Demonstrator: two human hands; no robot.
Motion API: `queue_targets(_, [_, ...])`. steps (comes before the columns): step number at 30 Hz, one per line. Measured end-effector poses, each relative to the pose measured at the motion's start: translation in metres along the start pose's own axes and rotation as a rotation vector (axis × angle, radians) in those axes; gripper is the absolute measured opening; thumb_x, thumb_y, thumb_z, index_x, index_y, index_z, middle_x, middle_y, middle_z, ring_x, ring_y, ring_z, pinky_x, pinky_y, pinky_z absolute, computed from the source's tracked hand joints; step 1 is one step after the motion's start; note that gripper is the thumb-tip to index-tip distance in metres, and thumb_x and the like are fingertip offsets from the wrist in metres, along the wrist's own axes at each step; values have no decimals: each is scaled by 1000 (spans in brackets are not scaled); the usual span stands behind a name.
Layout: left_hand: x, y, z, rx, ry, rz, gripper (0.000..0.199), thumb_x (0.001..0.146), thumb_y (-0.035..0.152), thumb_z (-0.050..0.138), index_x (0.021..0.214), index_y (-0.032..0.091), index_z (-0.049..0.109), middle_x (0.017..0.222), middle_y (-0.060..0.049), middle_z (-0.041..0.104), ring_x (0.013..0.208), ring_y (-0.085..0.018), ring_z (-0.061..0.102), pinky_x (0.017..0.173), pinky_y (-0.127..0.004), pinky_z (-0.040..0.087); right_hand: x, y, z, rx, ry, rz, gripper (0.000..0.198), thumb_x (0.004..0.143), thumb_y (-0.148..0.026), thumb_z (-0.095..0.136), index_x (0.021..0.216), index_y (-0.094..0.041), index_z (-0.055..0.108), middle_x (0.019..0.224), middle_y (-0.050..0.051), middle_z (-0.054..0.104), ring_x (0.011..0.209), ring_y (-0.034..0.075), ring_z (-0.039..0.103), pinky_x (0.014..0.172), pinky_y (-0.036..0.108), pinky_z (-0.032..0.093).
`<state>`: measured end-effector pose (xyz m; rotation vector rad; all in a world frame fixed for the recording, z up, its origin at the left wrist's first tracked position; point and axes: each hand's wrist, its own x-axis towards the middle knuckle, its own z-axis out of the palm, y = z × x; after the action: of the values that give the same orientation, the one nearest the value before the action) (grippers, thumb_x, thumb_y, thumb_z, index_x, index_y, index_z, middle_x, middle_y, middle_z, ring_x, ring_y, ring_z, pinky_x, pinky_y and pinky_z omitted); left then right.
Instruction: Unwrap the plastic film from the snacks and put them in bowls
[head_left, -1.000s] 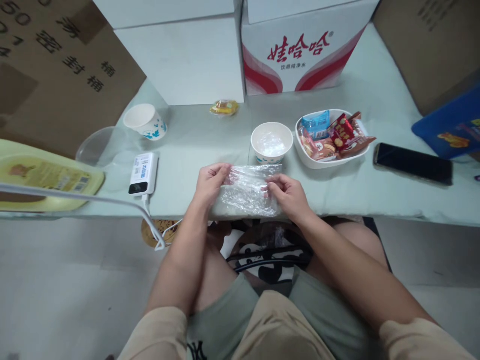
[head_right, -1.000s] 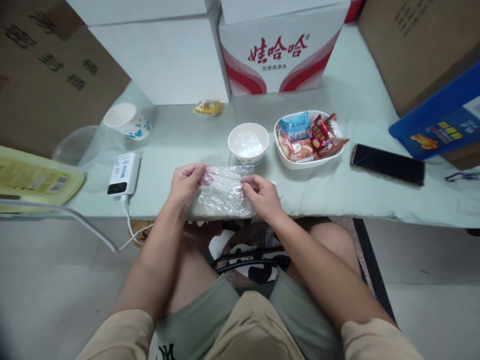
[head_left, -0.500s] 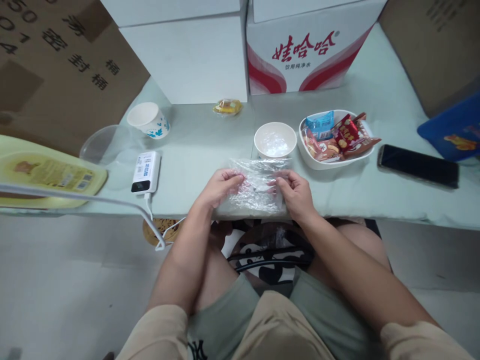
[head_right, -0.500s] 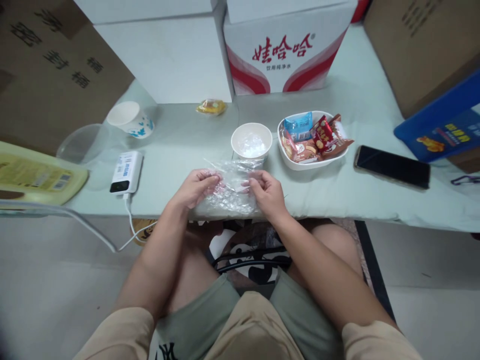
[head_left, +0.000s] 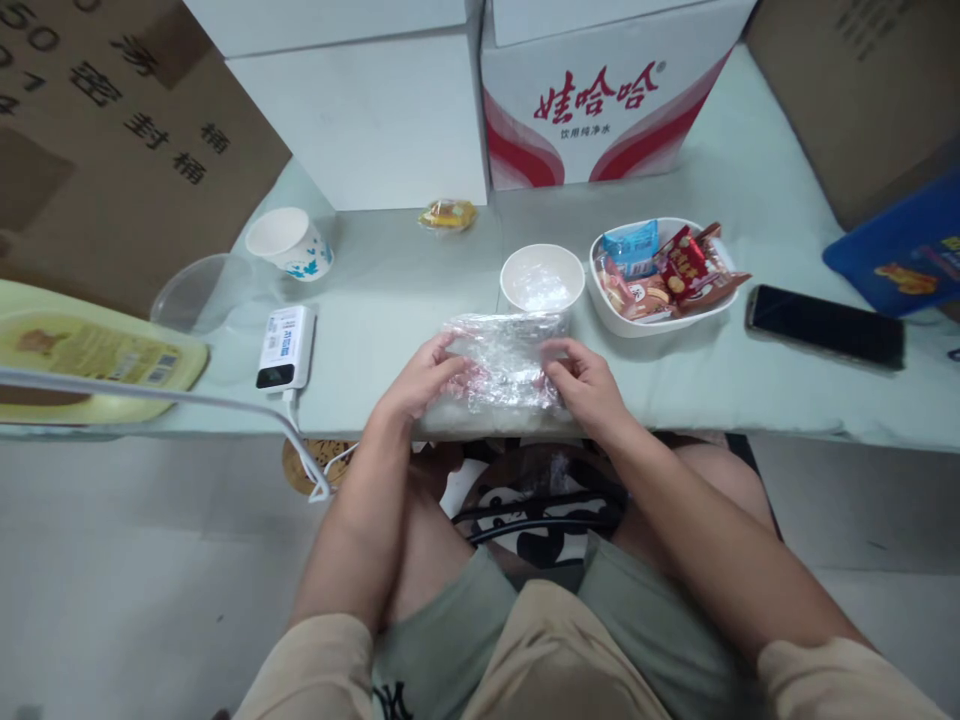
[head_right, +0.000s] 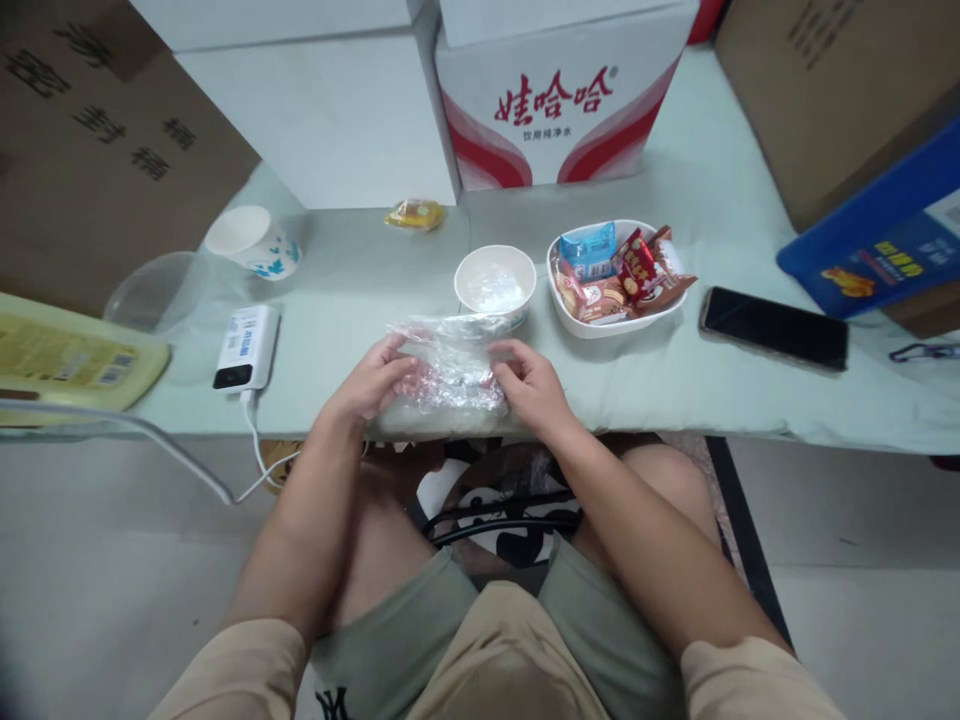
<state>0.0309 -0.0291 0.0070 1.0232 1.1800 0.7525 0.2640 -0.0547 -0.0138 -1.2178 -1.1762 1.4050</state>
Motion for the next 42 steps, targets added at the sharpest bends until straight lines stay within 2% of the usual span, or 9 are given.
queue_targets(8, [-4,6,-8,-221,-50,159,26,58,36,78,74,17,68,60,0,64,49,-12,57,45,-23,44,1,4,0,402,-64,23,25,76,-47,66,85,-24,64,67,0,62,57,16,59,49,29,49])
queue_targets(12, [-2,5,-10,-45,-64,212,28,69,43,69,69,14,69,66,-4,64,57,-13,57,50,-24,42,0,2,-5,126,-34,-102,34,83,-52,59,73,-20,68,72,4,65,63,16,59,57,30,50])
queue_targets(14, [0,1,-8,99,11,260,21,67,30,75,81,16,69,74,-1,64,62,-11,56,55,-22,43,0,3,-5,-74,3,-118,27,78,-44,69,89,-20,73,79,2,67,62,14,57,62,30,50])
queue_targets(18, [8,-9,-9,75,79,356,59,64,21,83,117,25,58,98,0,65,76,-11,62,68,-22,50,-2,8,-1,-67,46,-56,80,65,-28,78,140,-27,51,101,2,69,62,11,58,67,30,51])
queue_targets(22, [18,-14,-14,-2,140,468,69,61,26,87,120,30,53,112,-3,64,89,-14,67,78,-26,54,-2,6,-1,-14,58,-72,34,68,-35,74,97,-22,64,78,-1,66,66,14,58,65,28,48])
queue_targets(27, [10,-12,-8,157,499,618,19,78,29,74,82,21,58,71,3,56,62,-9,53,61,-21,47,-8,-5,-2,-154,212,-228,14,74,-33,68,78,-22,60,76,-1,65,68,15,57,66,28,45])
queue_targets(31, [0,-18,15,359,300,696,24,81,37,74,98,21,66,95,-5,69,87,-17,65,77,-30,55,-17,-7,2,-211,131,-395,11,77,-24,64,78,-23,53,103,5,74,94,21,65,84,34,49])
queue_targets(35, [11,-27,39,180,-39,644,83,69,55,85,141,30,52,151,-13,52,134,-30,55,101,-41,52,-21,4,11,-46,-86,-305,8,83,-29,60,86,-24,54,87,0,68,74,16,59,72,29,48])
queue_targets(42, [20,-18,54,8,44,407,45,77,54,80,102,17,75,101,-8,76,92,-21,69,81,-31,54,-10,14,19,173,104,-97,26,83,-45,64,97,-24,57,89,1,65,82,18,61,76,31,52])
